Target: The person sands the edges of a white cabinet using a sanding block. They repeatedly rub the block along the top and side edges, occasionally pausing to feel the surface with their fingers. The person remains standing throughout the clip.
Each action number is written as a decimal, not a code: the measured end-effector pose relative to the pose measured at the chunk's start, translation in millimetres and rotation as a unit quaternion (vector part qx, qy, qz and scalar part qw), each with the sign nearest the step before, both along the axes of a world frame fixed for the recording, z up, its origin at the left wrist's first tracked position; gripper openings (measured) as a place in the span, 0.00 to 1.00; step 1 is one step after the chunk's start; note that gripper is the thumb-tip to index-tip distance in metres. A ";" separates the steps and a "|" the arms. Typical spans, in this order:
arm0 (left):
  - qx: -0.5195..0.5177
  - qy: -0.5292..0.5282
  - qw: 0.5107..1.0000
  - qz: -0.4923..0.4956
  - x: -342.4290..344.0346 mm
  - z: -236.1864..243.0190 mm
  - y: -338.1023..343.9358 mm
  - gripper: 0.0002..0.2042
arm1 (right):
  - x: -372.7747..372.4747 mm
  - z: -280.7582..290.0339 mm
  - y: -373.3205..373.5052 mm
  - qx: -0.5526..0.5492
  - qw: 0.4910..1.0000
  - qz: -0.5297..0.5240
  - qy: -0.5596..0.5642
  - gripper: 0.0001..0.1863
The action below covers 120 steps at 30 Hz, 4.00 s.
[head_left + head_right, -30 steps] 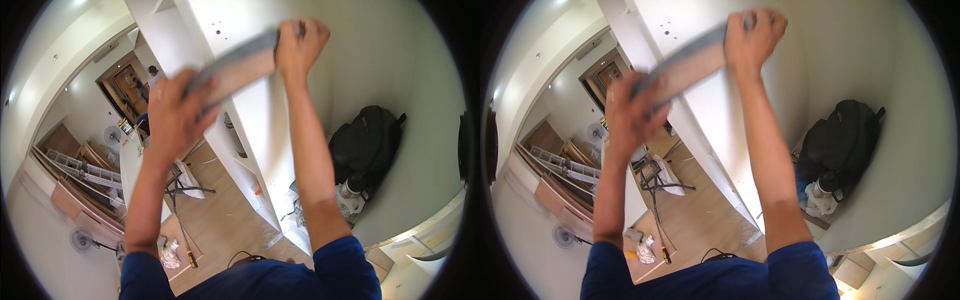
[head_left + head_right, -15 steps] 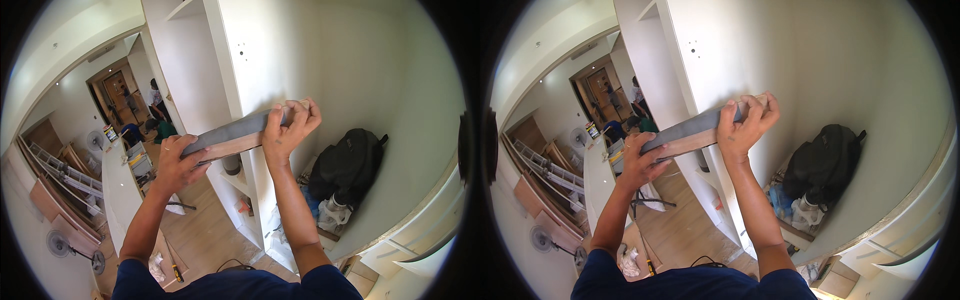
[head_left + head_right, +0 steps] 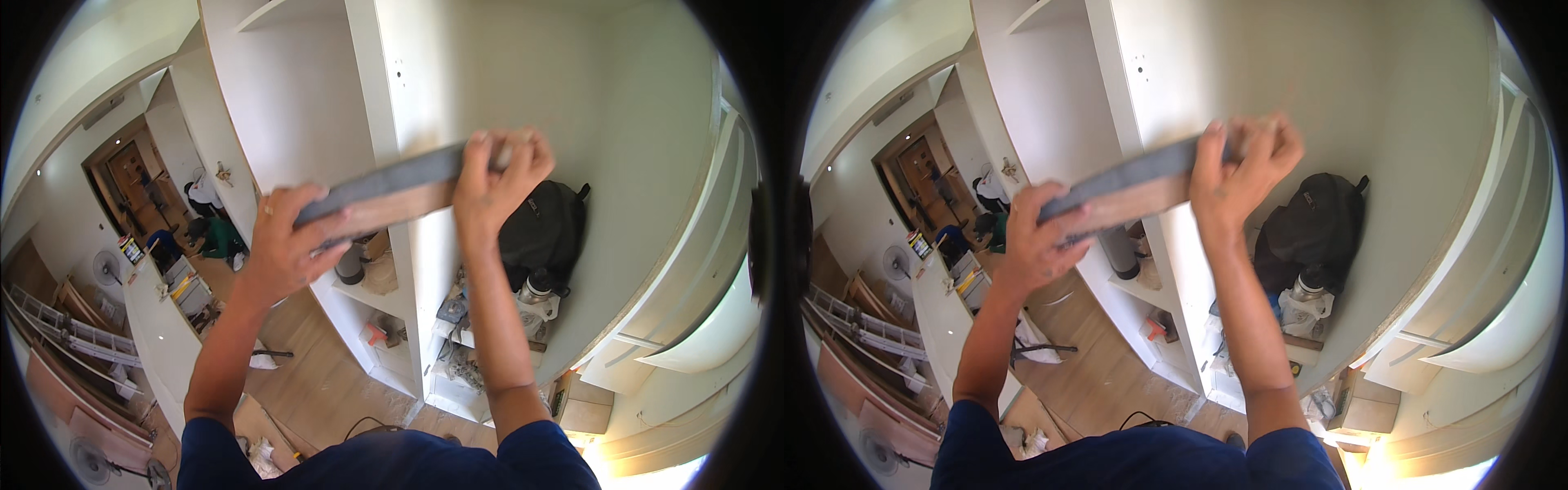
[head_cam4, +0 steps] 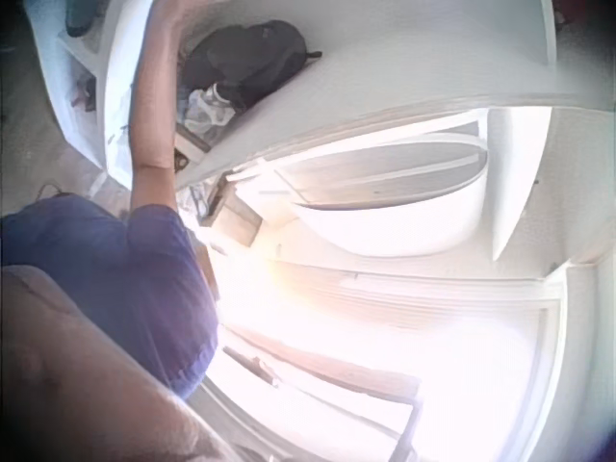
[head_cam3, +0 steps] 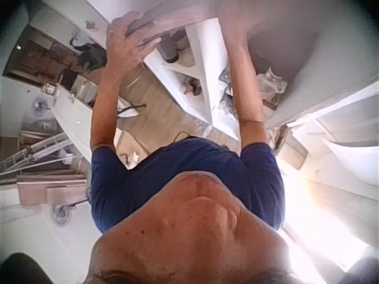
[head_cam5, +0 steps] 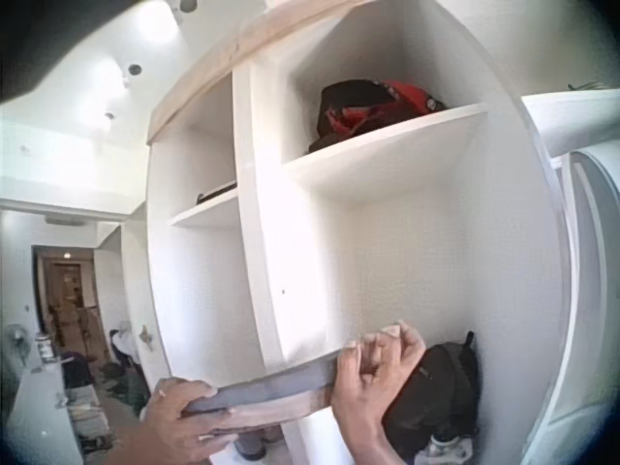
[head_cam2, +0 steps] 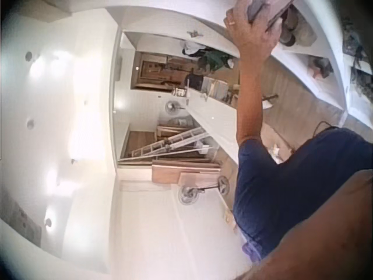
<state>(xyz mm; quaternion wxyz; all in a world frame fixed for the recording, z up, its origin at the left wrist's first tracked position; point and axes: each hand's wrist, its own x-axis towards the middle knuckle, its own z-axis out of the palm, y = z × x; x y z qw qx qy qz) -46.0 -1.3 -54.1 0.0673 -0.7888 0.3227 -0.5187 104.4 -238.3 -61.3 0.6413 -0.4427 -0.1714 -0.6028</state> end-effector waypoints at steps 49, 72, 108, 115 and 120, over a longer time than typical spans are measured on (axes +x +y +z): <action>-0.775 0.324 0.415 -0.351 -157.2 -329.3 43.5 0.35 | 5.9 129.1 64.0 -0.306 0.950 -0.048 0.032 0.33; -0.806 0.375 0.281 -0.363 -190.9 -359.0 54.6 0.34 | -33.0 -19.9 74.1 -0.337 0.932 0.018 0.134 0.44; -0.832 0.401 0.293 -0.248 -223.9 -372.0 64.1 0.40 | -0.3 39.9 57.1 -0.406 0.895 -0.146 0.113 0.55; -0.858 0.387 0.235 -0.244 -230.4 -391.0 63.2 0.36 | -1.2 -71.3 78.3 -0.384 0.883 -0.192 0.190 0.48; -0.854 0.400 0.220 -0.251 -233.2 -401.1 57.6 0.35 | 0.7 -157.9 65.5 -0.422 0.880 -0.159 0.151 0.48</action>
